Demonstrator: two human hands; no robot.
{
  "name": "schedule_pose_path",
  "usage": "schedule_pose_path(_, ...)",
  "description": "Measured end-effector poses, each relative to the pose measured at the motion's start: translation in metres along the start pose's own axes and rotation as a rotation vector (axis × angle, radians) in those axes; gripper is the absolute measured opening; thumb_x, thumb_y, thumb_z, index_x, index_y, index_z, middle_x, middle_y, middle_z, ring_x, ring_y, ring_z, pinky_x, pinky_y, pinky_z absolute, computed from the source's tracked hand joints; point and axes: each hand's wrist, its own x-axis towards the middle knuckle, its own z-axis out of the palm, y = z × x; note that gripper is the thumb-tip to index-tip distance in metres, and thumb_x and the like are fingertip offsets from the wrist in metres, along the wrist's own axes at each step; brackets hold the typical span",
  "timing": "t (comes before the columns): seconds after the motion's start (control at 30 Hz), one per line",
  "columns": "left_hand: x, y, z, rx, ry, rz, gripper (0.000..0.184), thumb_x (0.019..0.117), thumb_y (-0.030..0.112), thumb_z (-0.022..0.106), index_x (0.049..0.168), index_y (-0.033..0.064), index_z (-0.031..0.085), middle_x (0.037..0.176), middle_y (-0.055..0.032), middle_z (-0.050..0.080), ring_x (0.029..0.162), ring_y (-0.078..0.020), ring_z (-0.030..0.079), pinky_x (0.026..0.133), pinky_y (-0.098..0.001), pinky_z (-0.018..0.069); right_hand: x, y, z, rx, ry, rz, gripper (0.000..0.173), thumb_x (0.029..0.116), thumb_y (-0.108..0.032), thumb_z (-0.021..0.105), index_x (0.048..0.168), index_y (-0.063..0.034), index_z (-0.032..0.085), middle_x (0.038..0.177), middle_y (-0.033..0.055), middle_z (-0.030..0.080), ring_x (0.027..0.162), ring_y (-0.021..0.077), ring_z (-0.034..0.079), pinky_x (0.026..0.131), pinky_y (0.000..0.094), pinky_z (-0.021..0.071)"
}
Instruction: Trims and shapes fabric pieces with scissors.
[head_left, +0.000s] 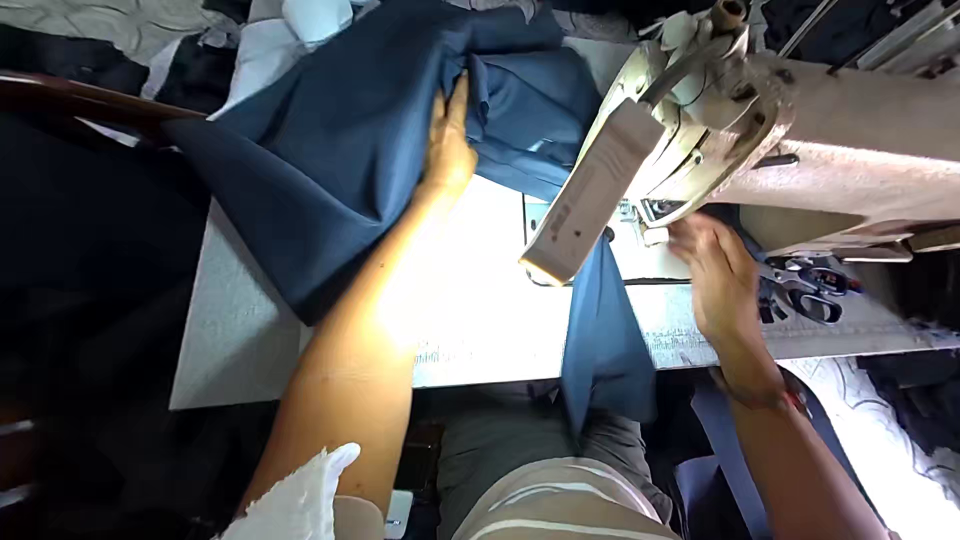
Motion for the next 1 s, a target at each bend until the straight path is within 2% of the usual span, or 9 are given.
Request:
schedule_pose_path(0.13, -0.047, -0.026, -0.064, 0.307, -0.112, -0.155, 0.069, 0.0923, -0.006, 0.058, 0.157, 0.0122, 0.041, 0.157, -0.0350, 0.033, 0.130, -0.0610, 0.047, 0.099, -0.0756, 0.0401, -0.085, 0.017, -0.032, -0.248, 0.053, -0.173, 0.028, 0.1004, -0.011, 0.053, 0.118, 0.0072, 0.065, 0.118, 0.0066, 0.071, 0.107, 0.0029, 0.066, 0.095, 0.0242, 0.0555)
schedule_pose_path(0.3, -0.153, -0.065, -0.118, 0.324, -0.255, -0.108, 0.047, 0.0884, -0.013, 0.062, 0.135, -0.0050, 0.060, 0.145, -0.0377, 0.047, 0.134, -0.0623, 0.041, 0.101, -0.0802, 0.0334, -0.105, 0.002, -0.021, -0.340, -0.015, -0.433, 0.024, 0.0952, -0.011, 0.061, 0.106, 0.0084, 0.070, 0.109, 0.0171, 0.073, 0.113, 0.0106, 0.066, 0.100, 0.0252, 0.0515)
schedule_pose_path(0.4, -0.223, -0.087, -0.136, 0.147, -0.317, 0.068, 0.060, 0.0731, -0.022, 0.071, 0.127, 0.0047, 0.071, 0.142, -0.0325, 0.054, 0.141, -0.0619, 0.033, 0.109, -0.0823, 0.0224, -0.089, -0.025, 0.017, -0.246, -0.209, -0.639, 0.016, 0.0984, -0.018, 0.062, 0.107, -0.0057, 0.069, 0.117, 0.0061, 0.070, 0.125, 0.0124, 0.060, 0.110, 0.0322, 0.0475)
schedule_pose_path(0.53, -0.271, -0.091, -0.146, -0.015, -0.475, 0.201, 0.042, 0.0730, -0.002, 0.072, 0.109, 0.0177, 0.081, 0.144, -0.0279, 0.056, 0.145, -0.0630, 0.023, 0.108, -0.0839, 0.0121, -0.059, -0.054, 0.087, -0.149, -0.390, -0.809, 0.025, 0.0995, -0.017, 0.058, 0.108, -0.0014, 0.075, 0.120, 0.0173, 0.072, 0.126, 0.0301, 0.062, 0.110, 0.0438, 0.0468)
schedule_pose_path(0.63, -0.278, -0.100, -0.165, -0.244, -0.571, 0.187, 0.053, 0.0823, 0.045, 0.071, 0.126, 0.0139, 0.075, 0.160, -0.0151, 0.043, 0.155, -0.0427, 0.019, 0.122, -0.0682, 0.0099, -0.050, -0.049, 0.115, -0.337, -0.614, -0.701, 0.035, 0.1028, -0.021, 0.053, 0.122, 0.0005, 0.072, 0.130, 0.0198, 0.068, 0.127, 0.0373, 0.061, 0.109, 0.0529, 0.0429)
schedule_pose_path(0.7, -0.272, -0.110, -0.175, -0.421, -0.500, 0.133, 0.090, 0.0855, 0.077, 0.055, 0.139, 0.0058, 0.061, 0.156, -0.0060, 0.050, 0.150, -0.0214, 0.038, 0.125, -0.0435, 0.0286, -0.055, -0.030, 0.121, -0.484, -0.646, -0.649, 0.033, 0.1012, -0.023, 0.058, 0.122, -0.0024, 0.073, 0.134, 0.0195, 0.066, 0.127, 0.0399, 0.061, 0.110, 0.0640, 0.0395)
schedule_pose_path(0.77, -0.262, -0.111, -0.171, -0.374, -0.288, 0.031, 0.091, 0.0961, 0.078, 0.030, 0.138, 0.0034, 0.060, 0.146, -0.0066, 0.059, 0.138, -0.0173, 0.052, 0.115, -0.0381, 0.0401, -0.063, -0.015, 0.115, -0.593, -0.592, -0.623, 0.032, 0.0990, -0.022, 0.061, 0.123, -0.0055, 0.073, 0.137, 0.0167, 0.065, 0.130, 0.0399, 0.060, 0.111, 0.0731, 0.0315)
schedule_pose_path(0.87, -0.236, -0.099, -0.135, 0.064, -0.214, 0.020, 0.059, 0.1074, 0.045, 0.035, 0.144, 0.0058, 0.059, 0.157, -0.0202, 0.045, 0.150, -0.0466, 0.032, 0.119, -0.0679, 0.0188, -0.073, -0.004, 0.089, -0.708, -0.462, -0.562, 0.032, 0.0982, -0.021, 0.057, 0.121, -0.0062, 0.074, 0.137, 0.0138, 0.066, 0.134, 0.0427, 0.055, 0.111, 0.0809, 0.0204)
schedule_pose_path(1.0, -0.195, -0.051, -0.062, 0.362, -0.328, 0.105, 0.069, 0.1051, 0.058, 0.027, 0.163, 0.0216, 0.032, 0.171, -0.0190, 0.013, 0.153, -0.0574, 0.000, 0.108, -0.0845, -0.0042, -0.080, -0.002, 0.050, -0.860, -0.307, -0.416, 0.032, 0.0963, -0.007, 0.055, 0.124, 0.0011, 0.071, 0.144, 0.0187, 0.060, 0.144, 0.0480, 0.042, 0.112, 0.0810, 0.0166)
